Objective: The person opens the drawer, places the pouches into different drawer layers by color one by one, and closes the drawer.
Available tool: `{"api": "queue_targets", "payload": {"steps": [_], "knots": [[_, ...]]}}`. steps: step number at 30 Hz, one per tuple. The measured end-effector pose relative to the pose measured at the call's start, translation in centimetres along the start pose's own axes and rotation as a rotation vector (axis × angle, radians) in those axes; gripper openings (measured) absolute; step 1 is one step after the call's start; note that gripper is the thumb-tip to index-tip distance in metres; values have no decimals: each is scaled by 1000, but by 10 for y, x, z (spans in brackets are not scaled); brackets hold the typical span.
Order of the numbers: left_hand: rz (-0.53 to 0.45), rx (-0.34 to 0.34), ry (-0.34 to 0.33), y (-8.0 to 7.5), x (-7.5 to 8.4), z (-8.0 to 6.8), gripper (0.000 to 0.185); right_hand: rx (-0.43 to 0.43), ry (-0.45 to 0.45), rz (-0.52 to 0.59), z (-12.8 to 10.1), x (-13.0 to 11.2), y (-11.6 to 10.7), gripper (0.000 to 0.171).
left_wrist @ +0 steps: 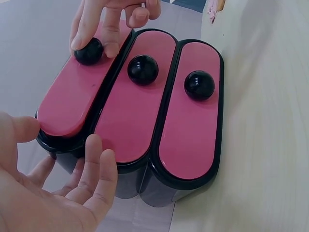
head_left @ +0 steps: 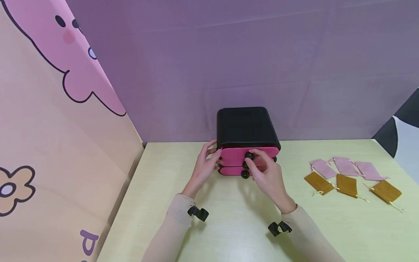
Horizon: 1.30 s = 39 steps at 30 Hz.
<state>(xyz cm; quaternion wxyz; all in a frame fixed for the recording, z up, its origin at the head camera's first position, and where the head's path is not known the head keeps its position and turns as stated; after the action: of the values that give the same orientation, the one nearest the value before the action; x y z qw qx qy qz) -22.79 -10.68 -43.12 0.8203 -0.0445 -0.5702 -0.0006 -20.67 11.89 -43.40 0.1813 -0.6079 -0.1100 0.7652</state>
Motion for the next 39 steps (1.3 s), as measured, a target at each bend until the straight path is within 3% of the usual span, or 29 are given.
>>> {"api": "queue_targets", "payload": {"steps": [21,31,39], "knots": [[-17,35,-26,1,-1,1,50,64,20,-41,7,-1,2,31],[21,45,-63,-1,-12,-1,46,65,13,-24,7,5,2,35],[74,35,-71,-1,-19,-3,44,47,84,-18,4,13,1,24]]}}
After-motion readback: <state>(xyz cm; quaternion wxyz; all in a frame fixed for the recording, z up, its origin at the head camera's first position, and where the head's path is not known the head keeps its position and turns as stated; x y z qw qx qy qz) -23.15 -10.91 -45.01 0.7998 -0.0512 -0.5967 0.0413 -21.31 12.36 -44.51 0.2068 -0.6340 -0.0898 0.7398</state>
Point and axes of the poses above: each hand's wrist, its own z-axis towards the middle knuckle, its own y-axis out of the palm, x = y × z, the point moved 2 cm from there along z, towards the middle knuckle, and after that the axes turned 15 degrees about y, right-handed, at the moved point
